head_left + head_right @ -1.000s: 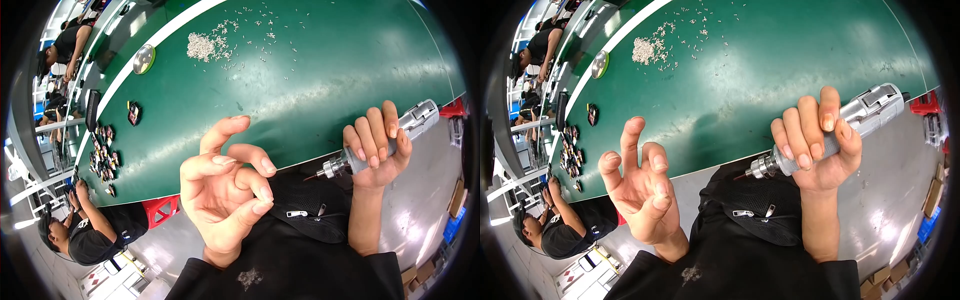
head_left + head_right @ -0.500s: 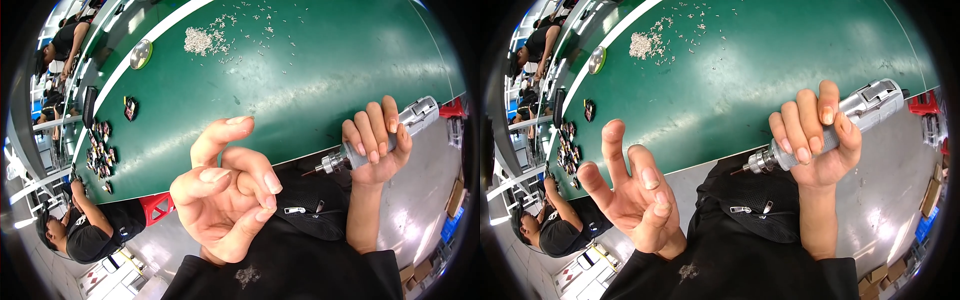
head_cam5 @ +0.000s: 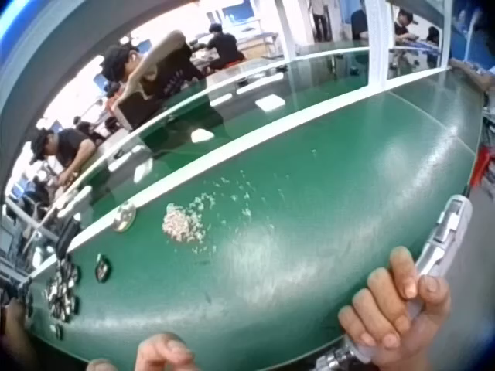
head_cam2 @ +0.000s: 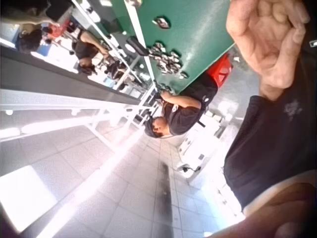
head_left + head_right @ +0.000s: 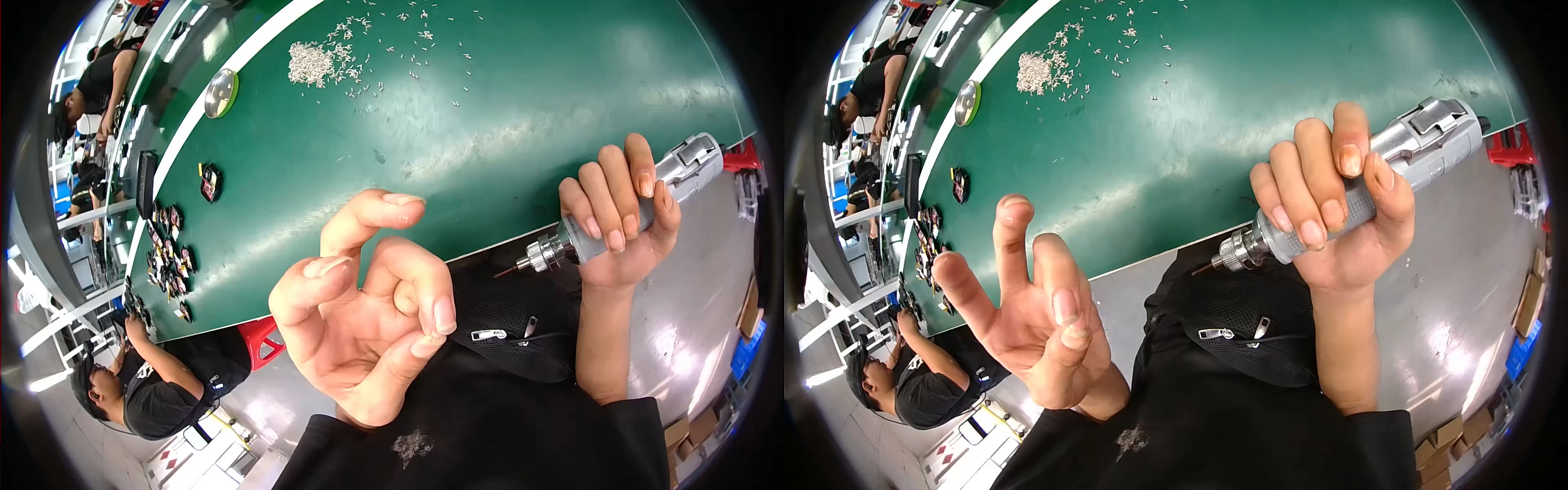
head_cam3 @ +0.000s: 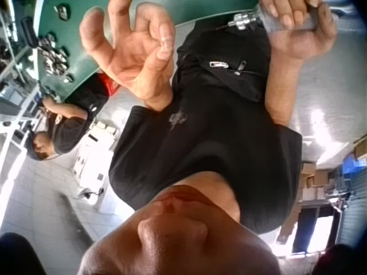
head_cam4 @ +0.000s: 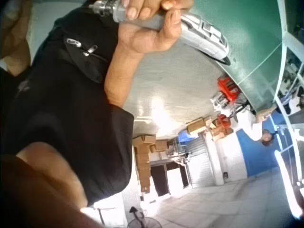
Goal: The recorder uses an electric screwdriver to assemble screws into small electronic housings at a factory assembly line.
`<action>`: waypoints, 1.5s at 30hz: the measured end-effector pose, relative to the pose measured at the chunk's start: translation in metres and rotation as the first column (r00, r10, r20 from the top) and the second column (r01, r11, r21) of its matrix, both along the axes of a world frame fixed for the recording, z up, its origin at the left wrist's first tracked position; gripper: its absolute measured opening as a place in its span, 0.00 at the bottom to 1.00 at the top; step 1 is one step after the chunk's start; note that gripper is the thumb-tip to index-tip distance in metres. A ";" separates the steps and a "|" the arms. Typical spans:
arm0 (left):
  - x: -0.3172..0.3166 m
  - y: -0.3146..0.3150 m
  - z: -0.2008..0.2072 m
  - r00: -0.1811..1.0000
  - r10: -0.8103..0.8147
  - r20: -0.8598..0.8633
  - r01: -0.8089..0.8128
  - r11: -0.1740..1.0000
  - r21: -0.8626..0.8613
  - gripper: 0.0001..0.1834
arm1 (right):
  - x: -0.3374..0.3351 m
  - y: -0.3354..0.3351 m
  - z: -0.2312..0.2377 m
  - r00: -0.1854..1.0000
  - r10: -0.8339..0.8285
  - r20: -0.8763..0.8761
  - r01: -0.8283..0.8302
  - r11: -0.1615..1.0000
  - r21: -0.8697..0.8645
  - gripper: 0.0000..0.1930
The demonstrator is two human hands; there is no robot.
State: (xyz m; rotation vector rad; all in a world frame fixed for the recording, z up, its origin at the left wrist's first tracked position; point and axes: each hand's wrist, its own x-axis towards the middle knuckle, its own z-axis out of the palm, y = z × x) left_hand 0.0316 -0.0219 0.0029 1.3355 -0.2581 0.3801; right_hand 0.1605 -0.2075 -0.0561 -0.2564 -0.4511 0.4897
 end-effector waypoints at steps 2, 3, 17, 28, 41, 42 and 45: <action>0.001 0.000 -0.004 1.000 -0.012 0.006 0.012 1.000 -0.008 0.52 | 0.001 -0.002 -0.001 1.000 0.009 0.021 -0.008 1.000 -0.013 0.07; 0.002 0.000 -0.005 1.000 -0.011 0.018 0.012 1.000 -0.019 0.52 | 0.002 -0.003 -0.003 0.999 0.015 0.048 -0.014 1.000 -0.017 0.08; 0.000 -0.007 -0.005 0.999 0.032 0.012 -0.029 0.985 -0.169 0.56 | -0.002 0.001 0.006 1.000 -0.016 -0.026 0.014 0.999 -0.044 0.07; 0.002 -0.002 -0.006 0.997 -0.063 0.051 0.070 0.985 -0.160 0.56 | -0.002 0.001 0.005 0.999 -0.019 -0.034 0.018 0.999 -0.039 0.07; 0.004 0.000 -0.005 0.994 -0.098 0.044 0.104 0.980 -0.173 0.54 | -0.001 0.001 0.005 0.999 -0.024 -0.038 0.022 0.999 -0.041 0.07; 0.004 0.000 -0.005 0.995 -0.100 0.029 0.104 0.980 -0.171 0.53 | -0.001 0.000 0.004 0.999 -0.024 -0.033 0.023 0.999 -0.038 0.07; 0.005 -0.004 -0.004 0.997 -0.073 0.018 0.075 0.970 -0.230 0.51 | 0.000 0.001 0.006 0.999 -0.017 -0.029 0.016 0.999 -0.030 0.07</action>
